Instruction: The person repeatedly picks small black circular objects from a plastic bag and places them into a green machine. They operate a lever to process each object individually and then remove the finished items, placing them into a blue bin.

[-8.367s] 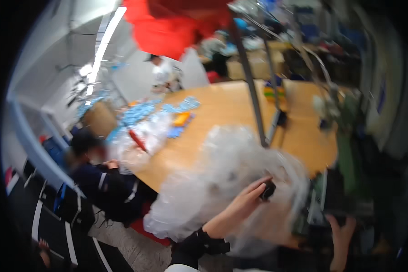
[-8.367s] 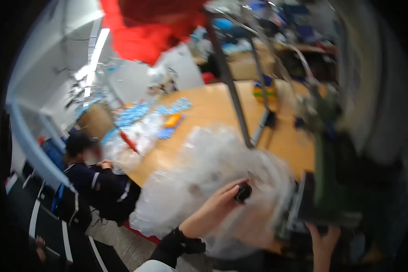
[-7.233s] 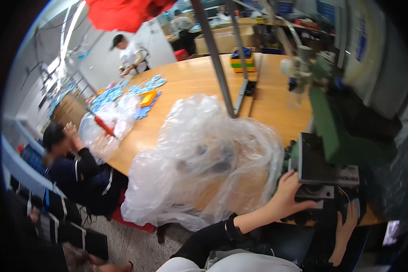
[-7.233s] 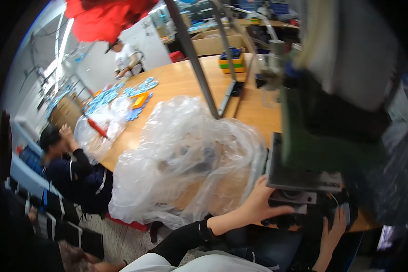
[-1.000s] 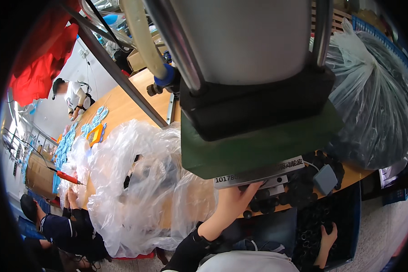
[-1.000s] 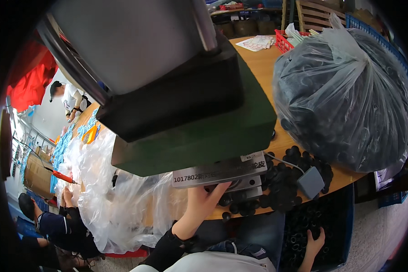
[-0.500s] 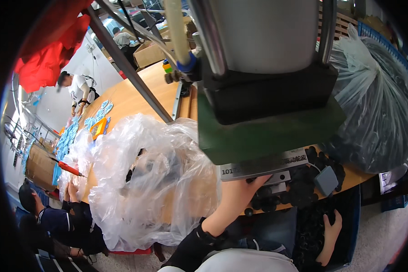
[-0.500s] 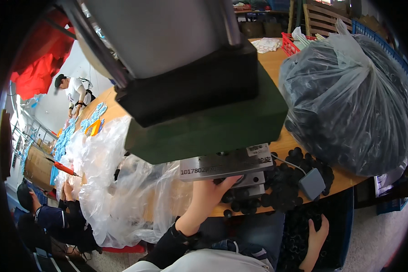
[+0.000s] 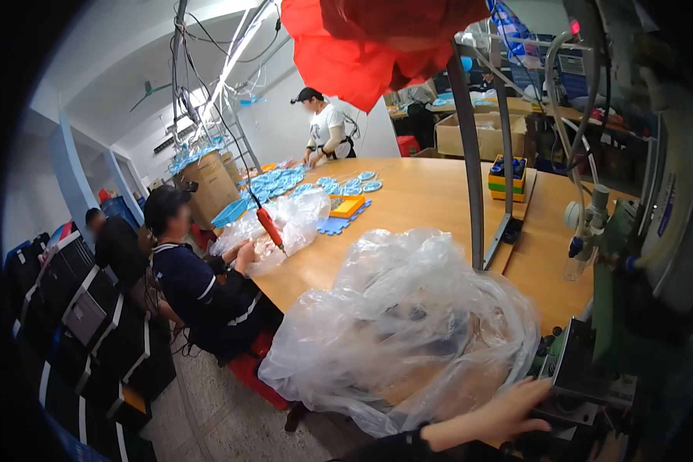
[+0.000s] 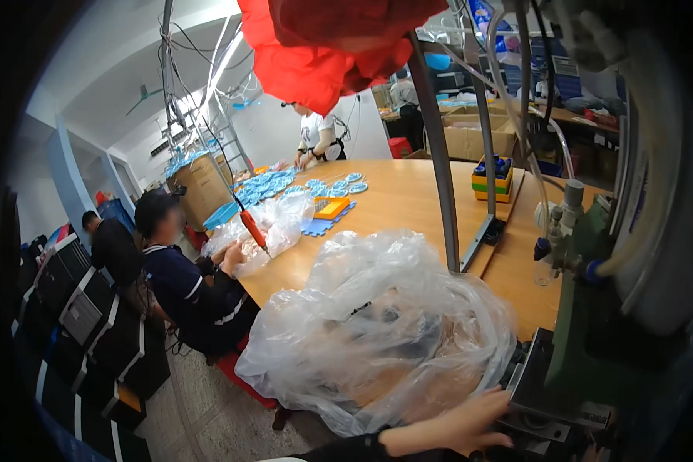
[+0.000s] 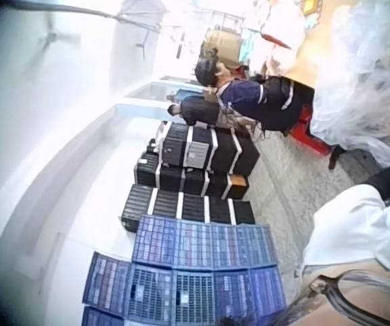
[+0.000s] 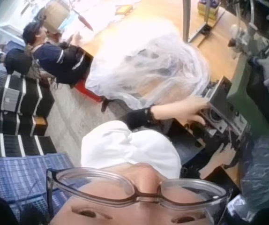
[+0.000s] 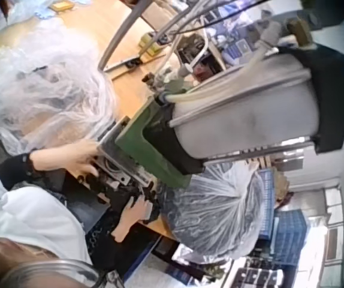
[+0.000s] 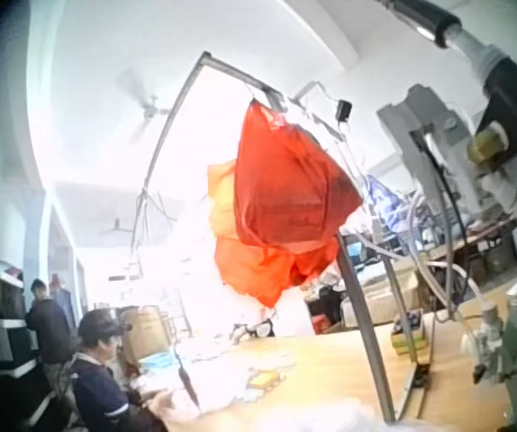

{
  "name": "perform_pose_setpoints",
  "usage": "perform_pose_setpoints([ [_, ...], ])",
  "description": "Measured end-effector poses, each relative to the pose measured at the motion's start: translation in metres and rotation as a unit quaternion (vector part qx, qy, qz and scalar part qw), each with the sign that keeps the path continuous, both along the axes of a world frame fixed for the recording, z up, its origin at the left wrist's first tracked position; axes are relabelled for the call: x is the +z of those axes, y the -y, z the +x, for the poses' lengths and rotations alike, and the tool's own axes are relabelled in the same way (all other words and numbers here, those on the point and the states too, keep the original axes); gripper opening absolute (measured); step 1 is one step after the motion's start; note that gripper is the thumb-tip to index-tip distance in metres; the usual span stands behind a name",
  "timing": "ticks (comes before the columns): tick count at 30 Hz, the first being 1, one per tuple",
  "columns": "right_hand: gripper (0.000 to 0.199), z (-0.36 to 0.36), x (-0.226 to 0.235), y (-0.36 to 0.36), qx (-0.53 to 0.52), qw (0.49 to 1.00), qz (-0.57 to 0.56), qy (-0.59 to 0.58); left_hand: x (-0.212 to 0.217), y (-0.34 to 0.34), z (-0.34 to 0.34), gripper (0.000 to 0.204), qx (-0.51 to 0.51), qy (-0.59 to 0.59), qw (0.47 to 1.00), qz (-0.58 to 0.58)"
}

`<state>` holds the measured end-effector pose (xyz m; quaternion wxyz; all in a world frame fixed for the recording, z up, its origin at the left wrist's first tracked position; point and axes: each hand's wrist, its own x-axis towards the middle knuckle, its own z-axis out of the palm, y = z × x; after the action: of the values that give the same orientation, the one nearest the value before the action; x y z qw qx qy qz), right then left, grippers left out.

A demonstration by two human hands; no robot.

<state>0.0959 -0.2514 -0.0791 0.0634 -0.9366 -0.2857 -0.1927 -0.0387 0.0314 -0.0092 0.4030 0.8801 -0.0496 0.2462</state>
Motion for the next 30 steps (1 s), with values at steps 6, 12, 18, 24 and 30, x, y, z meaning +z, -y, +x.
perform_pose_setpoints([
  [6, 0.048, 0.0, -0.013, 0.015, -0.015, 0.994, 0.088, 0.06, -0.016, -0.133, -0.072, 0.02, 0.293, 0.007, 0.955, 0.036],
  [12, 0.047, 0.002, -0.017, 0.01, -0.008, 0.996, 0.064, 0.058, -0.024, -0.294, -0.152, 0.02, 0.481, -0.141, 0.84, 0.207],
  [18, 0.048, -0.006, -0.01, 0.001, -0.024, 0.996, 0.03, 0.085, -0.023, -0.365, -0.156, 0.027, 0.404, -0.284, 0.806, 0.326],
  [24, 0.047, -0.018, 0.018, -0.015, 0.047, 0.984, 0.144, 0.097, -0.036, -0.375, -0.138, 0.039, 0.344, -0.439, 0.811, 0.174],
  [30, 0.055, -0.043, 0.013, -0.054, 0.094, 0.895, 0.405, -0.159, -0.005, -0.319, -0.127, 0.055, 0.474, -0.458, 0.737, 0.15],
])
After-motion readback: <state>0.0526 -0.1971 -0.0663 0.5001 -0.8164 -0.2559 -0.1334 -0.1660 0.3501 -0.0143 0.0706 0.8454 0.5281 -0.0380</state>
